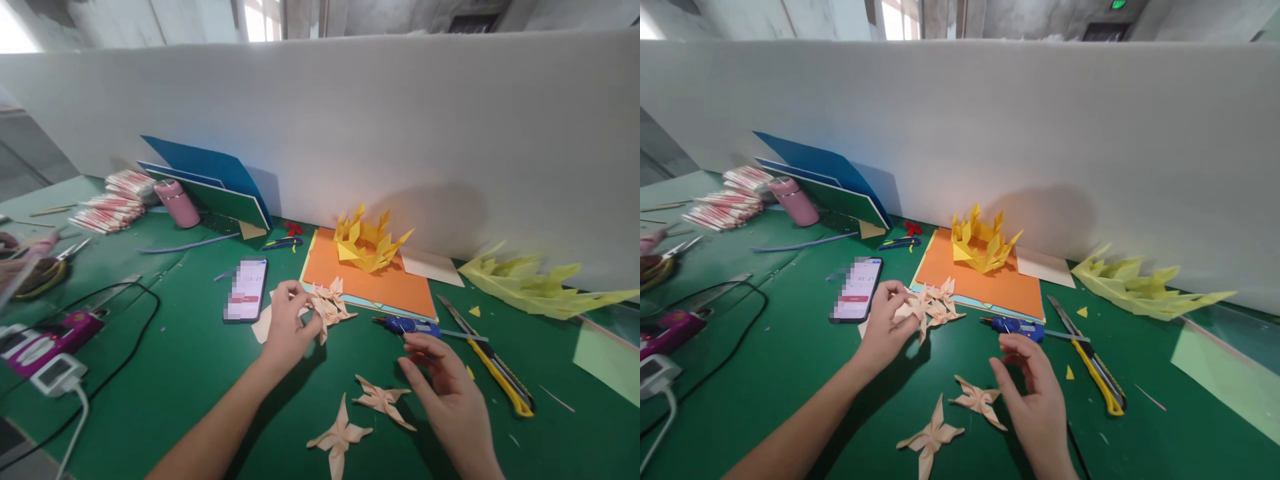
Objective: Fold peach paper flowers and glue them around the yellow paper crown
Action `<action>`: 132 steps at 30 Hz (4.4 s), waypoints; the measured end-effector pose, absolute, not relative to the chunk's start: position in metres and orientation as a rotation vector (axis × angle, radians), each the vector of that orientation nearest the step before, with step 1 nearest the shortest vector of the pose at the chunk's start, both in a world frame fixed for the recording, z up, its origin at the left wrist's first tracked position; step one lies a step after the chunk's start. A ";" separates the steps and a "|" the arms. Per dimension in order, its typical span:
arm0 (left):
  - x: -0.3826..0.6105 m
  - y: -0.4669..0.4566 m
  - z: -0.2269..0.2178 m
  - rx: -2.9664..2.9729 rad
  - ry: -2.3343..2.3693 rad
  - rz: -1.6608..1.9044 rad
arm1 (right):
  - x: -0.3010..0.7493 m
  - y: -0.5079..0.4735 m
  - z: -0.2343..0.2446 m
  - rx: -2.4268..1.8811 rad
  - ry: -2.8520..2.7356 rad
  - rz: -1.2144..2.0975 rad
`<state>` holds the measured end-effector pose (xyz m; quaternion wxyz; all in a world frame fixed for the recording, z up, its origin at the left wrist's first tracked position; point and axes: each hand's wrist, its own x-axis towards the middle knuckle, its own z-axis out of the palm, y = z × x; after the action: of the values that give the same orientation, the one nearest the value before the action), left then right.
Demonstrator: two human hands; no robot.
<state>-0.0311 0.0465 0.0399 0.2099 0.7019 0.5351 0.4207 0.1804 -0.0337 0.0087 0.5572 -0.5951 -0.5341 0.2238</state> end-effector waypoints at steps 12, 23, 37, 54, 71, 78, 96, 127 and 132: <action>-0.015 0.061 0.050 2.160 1.719 0.755 | 0.165 -0.016 0.025 -1.361 -1.480 0.522; -0.004 0.084 0.055 2.302 1.853 0.482 | 0.167 -0.026 0.020 -1.387 -1.526 0.408; 0.005 0.116 0.050 2.251 1.845 0.389 | 0.202 -0.033 0.012 -1.630 -1.460 0.234; 0.020 -0.018 0.004 2.265 0.997 0.325 | 0.243 -0.014 -0.022 -2.025 -1.451 0.354; -0.017 0.025 0.017 1.275 1.111 0.992 | 0.209 -0.015 0.019 -1.623 -0.947 1.099; -0.016 0.026 0.013 1.192 1.045 1.076 | 0.181 -0.011 0.014 -1.343 -0.727 1.451; -0.010 0.023 0.003 0.990 0.964 1.135 | 0.160 -0.003 0.001 -1.219 -0.667 1.444; -0.011 0.023 0.006 0.729 0.849 1.113 | 0.174 -0.016 0.002 -1.665 -1.470 0.696; -0.012 0.023 0.006 0.740 0.863 1.115 | 0.175 -0.016 -0.001 -1.649 -1.491 0.703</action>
<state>-0.0119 0.0231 0.0061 0.6995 0.3322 0.3872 0.5004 0.1749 -0.0160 -0.0010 0.3941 -0.6501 -0.5876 0.2770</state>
